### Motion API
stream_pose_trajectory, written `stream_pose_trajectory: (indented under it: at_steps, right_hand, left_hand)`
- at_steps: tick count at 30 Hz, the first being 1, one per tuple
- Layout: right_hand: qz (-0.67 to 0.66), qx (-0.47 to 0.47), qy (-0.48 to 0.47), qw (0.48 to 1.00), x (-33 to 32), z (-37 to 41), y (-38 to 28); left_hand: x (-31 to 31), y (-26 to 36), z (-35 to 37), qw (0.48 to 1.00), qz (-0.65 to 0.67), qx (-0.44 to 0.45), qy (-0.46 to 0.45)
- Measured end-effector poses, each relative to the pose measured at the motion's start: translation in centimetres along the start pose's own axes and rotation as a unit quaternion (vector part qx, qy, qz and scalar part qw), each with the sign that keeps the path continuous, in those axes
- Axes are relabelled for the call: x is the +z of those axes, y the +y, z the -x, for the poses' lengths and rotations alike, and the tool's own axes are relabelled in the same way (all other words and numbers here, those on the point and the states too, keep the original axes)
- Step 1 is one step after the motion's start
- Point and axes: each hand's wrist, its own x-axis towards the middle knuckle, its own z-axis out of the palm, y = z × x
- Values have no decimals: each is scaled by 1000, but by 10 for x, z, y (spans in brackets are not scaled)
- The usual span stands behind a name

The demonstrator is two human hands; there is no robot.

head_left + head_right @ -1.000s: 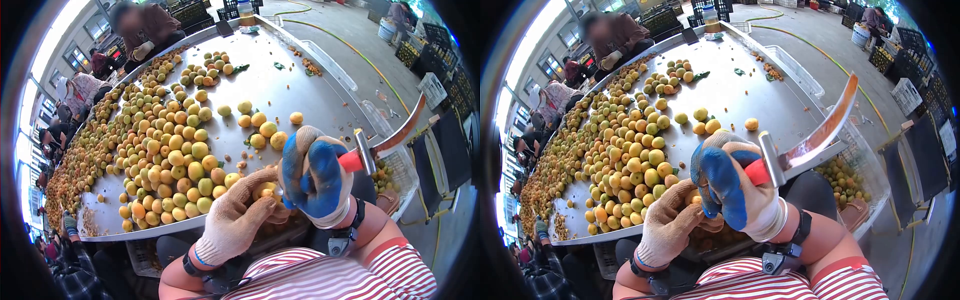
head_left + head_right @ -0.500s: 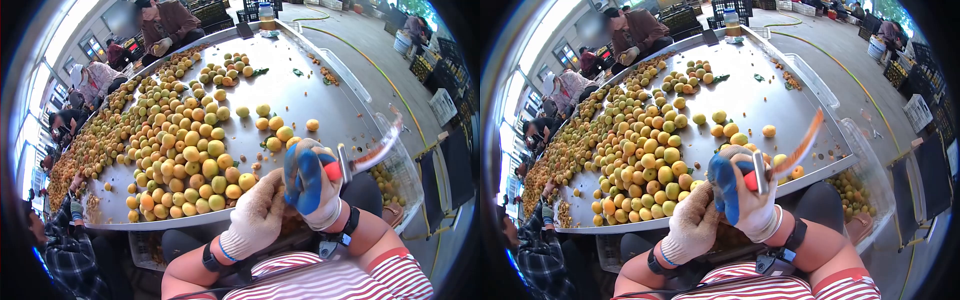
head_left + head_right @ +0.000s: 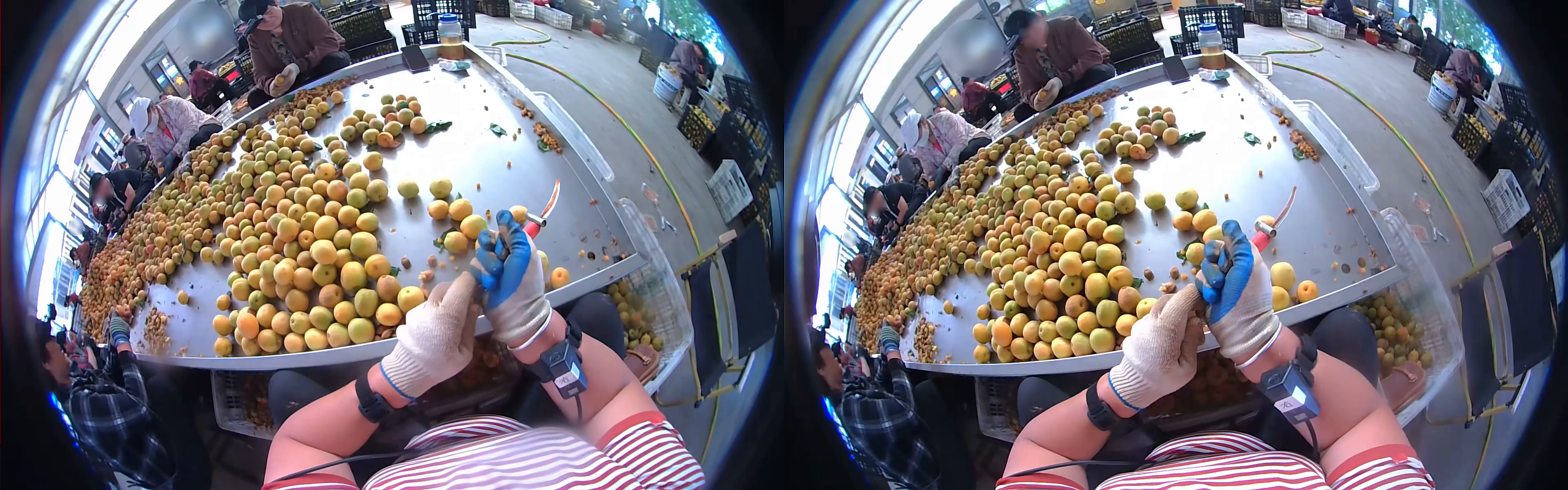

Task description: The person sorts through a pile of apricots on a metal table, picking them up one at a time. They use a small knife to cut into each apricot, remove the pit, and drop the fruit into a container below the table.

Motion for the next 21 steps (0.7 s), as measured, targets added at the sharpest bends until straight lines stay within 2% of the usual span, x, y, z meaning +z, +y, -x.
stream_pose_trajectory:
  at_steps: [2, 3, 5, 6, 9, 10, 12, 13, 15, 20, 21]
  right_hand:
    - [-34, 29, -26, 999, -10, -8, -3]
    - [-66, 59, -50, 995, -10, -9, -4]
    - [-65, 32, -37, 997, -5, -10, -11]
    - [-64, 7, -22, 998, -2, -10, -13]
    - [-16, -66, -38, 997, -1, -10, -22]
    - [21, -100, -36, 994, 0, -8, -26]
    - [41, -138, -37, 989, 1, -4, -27]
    - [70, -156, -34, 985, 2, -3, -28]
    - [113, -189, -43, 974, 1, -2, -30]
    - [135, -212, -50, 967, 2, 3, -40]
    - [145, -232, -50, 960, 1, 2, -42]
  left_hand:
    - [0, -7, -3, 997, 23, 65, 29]
    - [-1, -8, -4, 997, 22, 66, 29]
    - [-3, -9, -4, 965, 237, -110, -8]
    - [-4, -13, -8, 966, 242, -92, 25]
    - [-23, -19, -22, 949, 248, -195, 14]
    - [-27, -27, -26, 977, 115, -178, 9]
    - [-37, -27, -34, 969, -32, -235, -69]
    - [-38, -28, -32, 969, -33, -234, -72]
    - [-41, -31, -29, 965, -160, -200, -54]
    - [-49, -28, -28, 970, -131, -199, -51]
    - [-57, -9, -29, 969, -47, -225, -88]
